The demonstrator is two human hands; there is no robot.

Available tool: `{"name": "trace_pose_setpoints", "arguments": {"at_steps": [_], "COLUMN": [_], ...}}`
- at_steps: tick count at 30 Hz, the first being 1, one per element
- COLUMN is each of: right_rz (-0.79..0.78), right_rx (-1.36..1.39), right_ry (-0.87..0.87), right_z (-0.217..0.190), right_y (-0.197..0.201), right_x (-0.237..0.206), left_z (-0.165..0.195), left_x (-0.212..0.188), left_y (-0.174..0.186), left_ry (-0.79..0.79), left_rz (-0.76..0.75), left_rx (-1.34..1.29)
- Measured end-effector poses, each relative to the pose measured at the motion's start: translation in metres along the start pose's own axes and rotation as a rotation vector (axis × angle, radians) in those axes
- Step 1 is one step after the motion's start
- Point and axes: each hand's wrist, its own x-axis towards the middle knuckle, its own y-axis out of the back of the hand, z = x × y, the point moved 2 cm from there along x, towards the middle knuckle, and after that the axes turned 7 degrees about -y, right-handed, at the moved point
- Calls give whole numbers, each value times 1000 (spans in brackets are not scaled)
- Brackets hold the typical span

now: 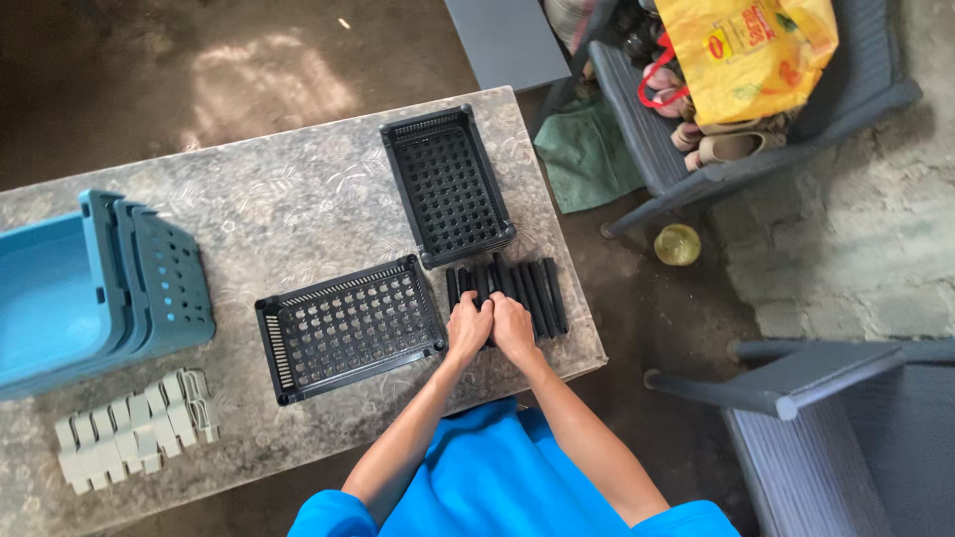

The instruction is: The person disassembles a blue plastic storage basket by detaching its white connector clips and separating the basket panels, then begins assembling a black perforated basket by fitting black side panels and connector pieces together on the table.

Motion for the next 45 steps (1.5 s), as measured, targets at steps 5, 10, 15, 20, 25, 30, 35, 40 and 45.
{"name": "trace_pose_setpoints", "arguments": {"at_steps": [5, 10, 15, 20, 25, 30, 35, 40, 45], "right_rz": [-71, -77, -209, -446, -515, -333, -433, -485, -533], "right_rx": [124, 202, 384, 645, 645, 466, 566, 781, 722], "right_ry": [-188, -142, 54, 202, 390, 780, 405, 499, 539], "right_z": [-2, -23, -65, -137, -214, -287, -333, -366, -383], "right_y": [6, 6, -23, -75, -108, -151, -198, -217, -226], "right_x": [-1, 2, 9, 13, -3, -15, 5, 23, 33], "left_z": [-1, -7, -22, -66, -129, -177, -198, -201, -207], "left_x": [-5, -6, -3, -3, 0, 7, 17, 22, 34], "left_y": [4, 32, 89, 177, 262, 315, 357, 396, 414], "left_ry": [-43, -99, -169, -136, -29, -43, -63, -310, -348], "left_rz": [86, 189, 412, 531, 478, 398, 461, 576, 485], "left_rx": [-86, -261, -334, -489, -785, -889, -661, -121, -118]}}
